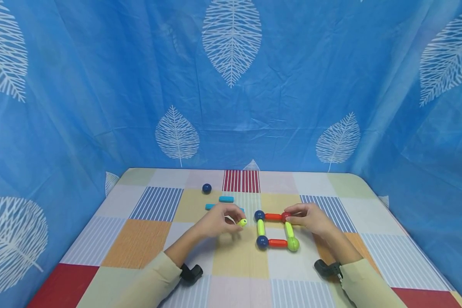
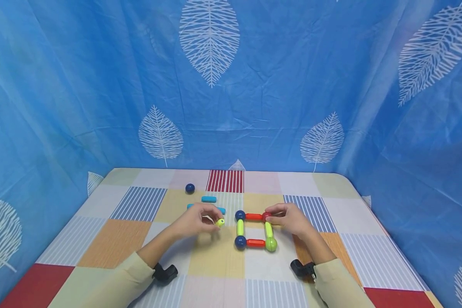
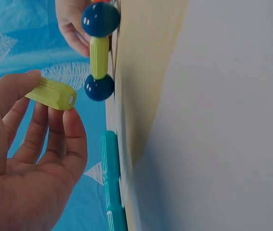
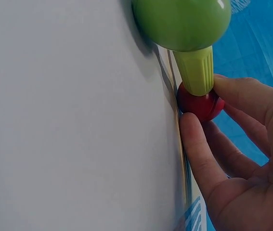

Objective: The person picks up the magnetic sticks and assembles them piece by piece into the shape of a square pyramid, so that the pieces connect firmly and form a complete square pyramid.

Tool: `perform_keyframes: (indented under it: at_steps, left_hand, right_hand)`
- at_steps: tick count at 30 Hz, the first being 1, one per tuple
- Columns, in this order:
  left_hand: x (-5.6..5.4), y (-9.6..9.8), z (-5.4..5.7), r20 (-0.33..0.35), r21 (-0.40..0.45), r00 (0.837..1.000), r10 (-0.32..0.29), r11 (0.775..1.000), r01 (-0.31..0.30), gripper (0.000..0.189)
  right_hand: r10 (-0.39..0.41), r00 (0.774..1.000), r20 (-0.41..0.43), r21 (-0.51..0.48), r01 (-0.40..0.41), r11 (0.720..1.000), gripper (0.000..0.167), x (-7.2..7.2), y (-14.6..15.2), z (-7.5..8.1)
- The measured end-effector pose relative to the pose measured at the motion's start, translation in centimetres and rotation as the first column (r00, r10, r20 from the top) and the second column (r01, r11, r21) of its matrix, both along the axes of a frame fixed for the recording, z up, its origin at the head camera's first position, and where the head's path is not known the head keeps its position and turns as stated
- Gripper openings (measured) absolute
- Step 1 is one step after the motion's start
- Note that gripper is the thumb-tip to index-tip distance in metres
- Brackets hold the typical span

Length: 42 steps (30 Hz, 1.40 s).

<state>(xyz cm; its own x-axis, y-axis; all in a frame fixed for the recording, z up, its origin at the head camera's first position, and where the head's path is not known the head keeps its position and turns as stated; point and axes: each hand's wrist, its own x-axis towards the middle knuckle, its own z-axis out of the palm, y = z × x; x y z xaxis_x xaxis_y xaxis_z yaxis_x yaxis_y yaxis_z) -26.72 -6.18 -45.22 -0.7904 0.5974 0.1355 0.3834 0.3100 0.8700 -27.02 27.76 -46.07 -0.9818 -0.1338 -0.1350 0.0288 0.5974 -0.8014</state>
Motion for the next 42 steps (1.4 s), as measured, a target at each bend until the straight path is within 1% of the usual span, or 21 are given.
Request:
perform_keyframes:
  at_steps: [4, 11, 15, 17, 21, 25, 29, 38, 42]
  left_hand:
    - [0.5, 0.7, 0.0, 0.01, 0.027, 1.0, -0.018, 0.999, 0.018, 0.02]
    - [1.2, 2.2, 0.1, 0.034, 0.068, 0.999, -0.008, 0.998, 0.006, 0.022]
    - [1.6, 2.9, 0.1, 0.064, 0.085, 0.998, -0.007, 0.996, 0.001, 0.022]
    - [1.7, 3.3, 0.1, 0.081, 0.107, 0.997, -0.012, 0.994, 0.003, 0.022]
    - [1.9, 4.0, 0.1, 0.106, 0.148, 0.994, -0.035, 0.989, 0.019, 0.022]
    - [2.1, 4.6, 0.0, 0.117, 0.164, 0.992, -0.055, 0.986, 0.035, 0.023]
    - [2.2, 5.0, -0.1, 0.115, 0.163, 0.992, -0.061, 0.986, 0.042, 0.023]
    - [2.1, 5.4, -0.3, 0.116, 0.1, 0.993, -0.037, 0.995, 0.026, 0.022]
    - [2.1, 5.5, -0.1, 0.103, 0.082, 0.994, -0.026, 0.996, 0.018, 0.022]
  right_hand:
    - [0.013, 1.0, -0.007, -0.013, -0.013, 1.0, 0.035, 0.0, 0.0, 0.0]
    - [0.044, 0.999, -0.031, -0.015, -0.045, 0.999, 0.036, 0.0, 0.2, 0.0]
    - [0.043, 0.998, -0.035, -0.022, -0.044, 0.999, 0.035, 0.0, 0.2, -0.1]
    - [0.049, 0.998, -0.038, -0.019, -0.05, 0.999, 0.036, 0.0, 0.2, -0.1]
    - [0.035, 0.999, -0.028, -0.019, -0.035, 0.999, 0.035, -0.1, 0.3, -0.3]
    - [0.032, 0.999, -0.03, -0.015, -0.033, 0.999, 0.035, -0.1, 0.3, -0.3]
    - [0.03, 0.999, -0.026, -0.024, -0.031, 0.999, 0.036, -0.1, 0.3, -0.3]
    - [0.023, 1.0, -0.019, -0.027, -0.023, 0.999, 0.035, 0.0, 0.2, -0.2]
    - [0.02, 1.0, -0.016, -0.031, -0.021, 0.999, 0.034, 0.0, 0.2, -0.2]
